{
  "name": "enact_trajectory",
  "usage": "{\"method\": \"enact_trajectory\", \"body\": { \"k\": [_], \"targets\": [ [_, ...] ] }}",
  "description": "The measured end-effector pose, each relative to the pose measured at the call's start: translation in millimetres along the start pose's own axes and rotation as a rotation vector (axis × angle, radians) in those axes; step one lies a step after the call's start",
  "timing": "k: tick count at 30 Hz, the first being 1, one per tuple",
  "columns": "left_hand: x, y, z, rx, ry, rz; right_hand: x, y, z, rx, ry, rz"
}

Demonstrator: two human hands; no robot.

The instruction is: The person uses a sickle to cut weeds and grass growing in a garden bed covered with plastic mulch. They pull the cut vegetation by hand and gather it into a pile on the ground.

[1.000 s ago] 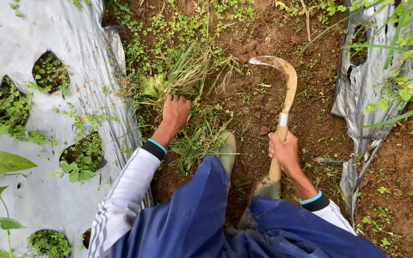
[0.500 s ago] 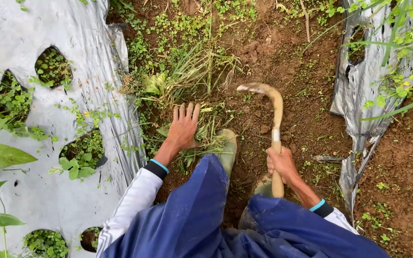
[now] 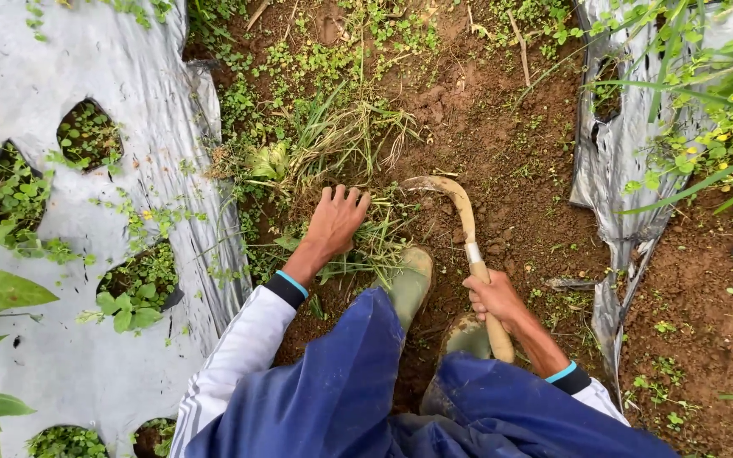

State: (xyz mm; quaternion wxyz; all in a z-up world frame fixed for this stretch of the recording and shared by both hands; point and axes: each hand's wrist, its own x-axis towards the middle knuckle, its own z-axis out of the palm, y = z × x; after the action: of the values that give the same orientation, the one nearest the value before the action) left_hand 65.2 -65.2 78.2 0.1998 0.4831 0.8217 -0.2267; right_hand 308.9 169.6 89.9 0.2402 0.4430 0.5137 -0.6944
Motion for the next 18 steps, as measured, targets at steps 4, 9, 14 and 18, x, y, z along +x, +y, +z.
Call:
{"method": "enact_trajectory", "body": {
  "k": [4,9,14,18],
  "targets": [
    [15,6,6,-0.044,-0.096,-0.047,8,2,-9,0.008,-0.025,-0.040],
    [15,-2,-41,-0.125,-0.269,0.031,10,13,-23,0.112,-0.118,-0.108],
    [57,13,-96,-0.173,0.043,0.179,15,31,-28,0.176,-0.201,-0.092],
    [118,33,-78,0.054,0.204,0.271,11,24,-28,0.142,-0.036,-0.144]
  ]
}}
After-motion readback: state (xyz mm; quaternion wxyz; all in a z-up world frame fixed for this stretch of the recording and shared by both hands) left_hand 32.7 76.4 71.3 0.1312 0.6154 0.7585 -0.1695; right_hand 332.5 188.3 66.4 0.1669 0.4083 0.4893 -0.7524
